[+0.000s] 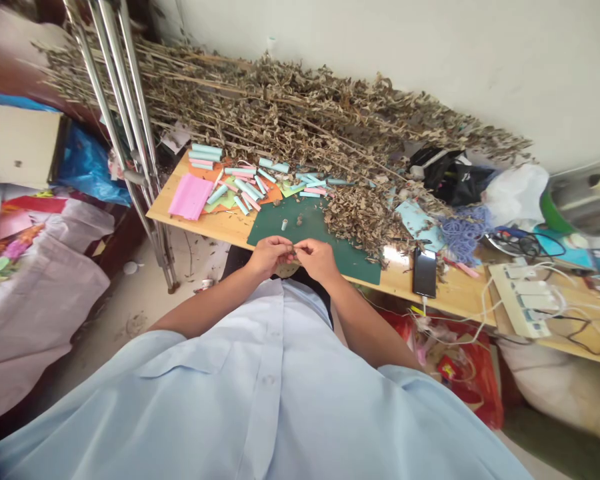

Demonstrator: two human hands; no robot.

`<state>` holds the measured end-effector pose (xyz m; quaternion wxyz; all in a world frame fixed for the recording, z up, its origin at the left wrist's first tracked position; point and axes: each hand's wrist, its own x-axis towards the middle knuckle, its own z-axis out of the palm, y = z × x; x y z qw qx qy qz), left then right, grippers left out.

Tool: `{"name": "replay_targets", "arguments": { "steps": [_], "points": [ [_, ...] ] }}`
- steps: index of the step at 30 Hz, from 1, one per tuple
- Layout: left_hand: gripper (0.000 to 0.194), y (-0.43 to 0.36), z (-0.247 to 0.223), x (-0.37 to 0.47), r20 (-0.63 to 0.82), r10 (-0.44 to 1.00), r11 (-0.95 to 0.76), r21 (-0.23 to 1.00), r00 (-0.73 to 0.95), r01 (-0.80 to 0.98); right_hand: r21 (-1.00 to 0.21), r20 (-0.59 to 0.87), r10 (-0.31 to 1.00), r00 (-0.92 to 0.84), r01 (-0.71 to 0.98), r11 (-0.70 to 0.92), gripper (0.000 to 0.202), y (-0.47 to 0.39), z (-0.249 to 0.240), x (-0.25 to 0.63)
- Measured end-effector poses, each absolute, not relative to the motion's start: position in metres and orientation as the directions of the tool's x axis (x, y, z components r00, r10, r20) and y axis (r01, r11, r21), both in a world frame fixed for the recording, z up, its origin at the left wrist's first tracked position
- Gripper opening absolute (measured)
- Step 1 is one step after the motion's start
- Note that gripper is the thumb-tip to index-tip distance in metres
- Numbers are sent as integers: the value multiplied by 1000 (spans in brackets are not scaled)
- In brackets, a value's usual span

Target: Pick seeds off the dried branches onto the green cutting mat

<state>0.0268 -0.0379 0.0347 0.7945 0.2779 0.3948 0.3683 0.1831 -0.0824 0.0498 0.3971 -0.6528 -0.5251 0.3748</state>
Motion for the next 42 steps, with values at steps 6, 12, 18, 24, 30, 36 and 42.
{"name": "replay_targets", "arguments": {
  "steps": [6,12,18,24,30,36,42],
  "points": [
    [31,-40,39,23,-367,817,537,765,445,-355,-934,-157,960,232,280,-221,20,-82,52,180],
    [34,-41,37,25,-337,836,502,789,432,-354,-932,-154,956,250,286,-225,22,-83,50,180],
    [28,-42,35,26,-352,824,522,778,445,-350,-940,-194,961,199,244,-241,18,-82,58,181],
    [34,-41,37,23,-375,790,576,727,485,-375,-927,-375,903,208,-86,-365,24,-81,53,181],
    [31,-39,35,14,-342,836,494,810,430,-317,-920,-383,894,232,-186,-346,29,-82,44,186],
    [17,10,35,-8,-173,972,179,984,159,-25,-946,-319,876,363,-63,-318,25,-81,32,195],
    [19,62,29,-1,91,958,-218,849,273,482,-950,-298,880,370,-31,-309,24,-76,26,191]
  ]
}}
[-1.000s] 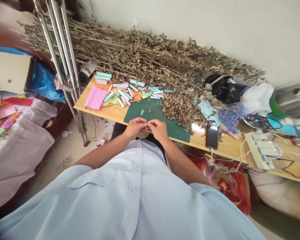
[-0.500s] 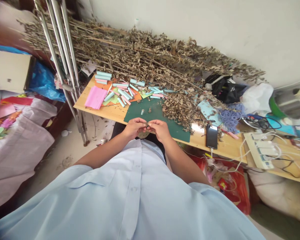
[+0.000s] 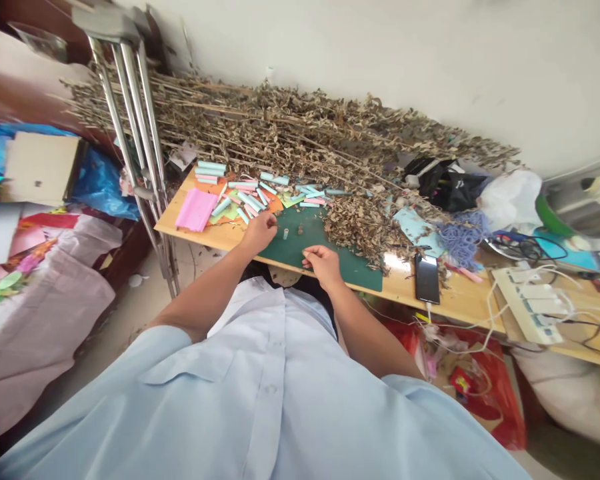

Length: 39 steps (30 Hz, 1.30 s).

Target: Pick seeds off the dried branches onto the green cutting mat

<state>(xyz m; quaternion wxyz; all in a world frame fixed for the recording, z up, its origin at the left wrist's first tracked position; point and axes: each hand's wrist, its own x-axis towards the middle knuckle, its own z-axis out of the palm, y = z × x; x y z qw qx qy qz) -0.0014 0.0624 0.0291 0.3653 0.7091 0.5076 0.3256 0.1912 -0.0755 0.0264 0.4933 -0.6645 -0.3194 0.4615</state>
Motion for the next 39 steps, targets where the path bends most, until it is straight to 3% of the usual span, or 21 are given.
{"name": "replay_targets", "arguments": {
  "steps": [5,9,13,17,21,28,33,39],
  "points": [
    [17,75,25,13,158,877,-409,739,453,536,-951,-303,877,374,-58,-304,25,-74,23,192],
    [21,78,22,9,194,821,-489,725,536,486,-951,-302,878,371,-58,-303,29,-75,22,193],
    [28,69,15,0,210,881,-422,753,424,504,-953,-298,879,371,-63,-296,32,-77,22,193],
    [34,47,5,-2,327,915,-402,757,235,515,-957,-287,880,377,-73,-281,31,-77,20,192],
    [34,28,-1,2,383,907,-418,760,177,498,-958,-281,879,384,-56,-282,30,-77,19,192],
    [36,21,9,13,285,924,-374,820,256,434,-959,-277,880,385,-53,-279,33,-77,23,190],
    [11,20,15,20,287,902,-413,787,322,459,-960,-275,877,395,-55,-276,32,-78,27,189],
    [11,0,10,31,298,829,-500,775,473,387,-980,-185,881,435,-10,-200,32,-80,38,197]
  ]
}}
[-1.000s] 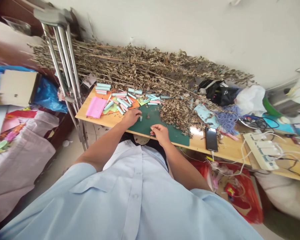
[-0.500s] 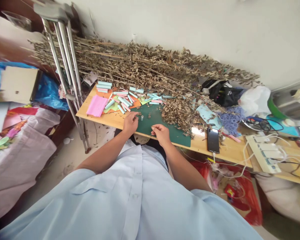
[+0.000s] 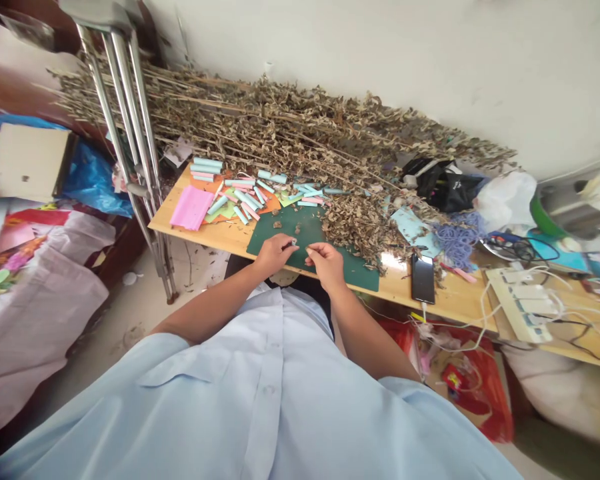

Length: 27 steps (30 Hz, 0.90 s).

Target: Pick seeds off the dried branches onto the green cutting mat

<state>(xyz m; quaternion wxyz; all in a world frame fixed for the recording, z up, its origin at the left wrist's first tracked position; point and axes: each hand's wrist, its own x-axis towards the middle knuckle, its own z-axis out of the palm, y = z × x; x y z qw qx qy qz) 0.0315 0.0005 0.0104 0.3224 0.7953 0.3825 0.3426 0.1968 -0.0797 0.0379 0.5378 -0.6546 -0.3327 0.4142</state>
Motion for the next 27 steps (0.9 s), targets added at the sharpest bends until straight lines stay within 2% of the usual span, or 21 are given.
{"name": "replay_targets", "arguments": {
  "steps": [8,16,22,27],
  "points": [
    [18,-8,1,35,369,765,-570,769,527,289,-924,-2,945,328,361,-127,21,-77,67,200],
    [23,-11,2,34,385,750,-584,767,538,265,-776,203,973,112,625,90,15,-73,72,197],
    [25,-12,2,33,381,746,-584,769,547,260,-653,207,978,29,748,116,17,-72,77,198],
    [24,-12,3,33,352,751,-568,776,559,274,-573,180,978,-105,797,192,19,-70,89,201]
  ]
}}
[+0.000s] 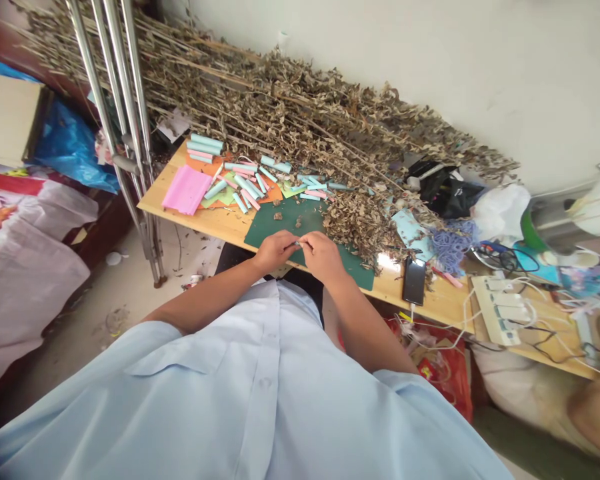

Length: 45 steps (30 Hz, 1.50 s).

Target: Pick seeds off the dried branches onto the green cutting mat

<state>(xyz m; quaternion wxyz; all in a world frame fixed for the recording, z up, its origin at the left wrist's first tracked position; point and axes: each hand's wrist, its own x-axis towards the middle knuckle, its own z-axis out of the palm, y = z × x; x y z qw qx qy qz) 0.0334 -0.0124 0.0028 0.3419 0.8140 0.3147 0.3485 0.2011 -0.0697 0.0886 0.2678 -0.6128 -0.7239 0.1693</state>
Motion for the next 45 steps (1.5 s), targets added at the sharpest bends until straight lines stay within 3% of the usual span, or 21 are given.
{"name": "replay_targets", "arguments": {
  "steps": [5,16,25,32,36,45],
  "points": [
    [24,-12,2,34,363,744,-575,775,562,261,-535,155,973,-168,814,226,20,-68,98,202],
    [26,-12,-1,36,387,738,-591,766,553,253,-432,135,985,-107,888,156,22,-63,99,199],
    [22,-13,-3,36,373,730,-593,762,572,260,-1,-30,952,-304,953,304,21,-60,124,186],
    [23,-10,-6,39,397,735,-596,765,549,245,139,-164,917,-365,911,387,22,-49,133,173],
    [24,-11,0,39,385,750,-578,777,538,250,80,-158,925,-347,929,362,22,-44,133,181],
    [28,-13,4,36,376,756,-577,769,537,274,-362,24,970,-240,903,232,18,-52,115,204]
  ]
}}
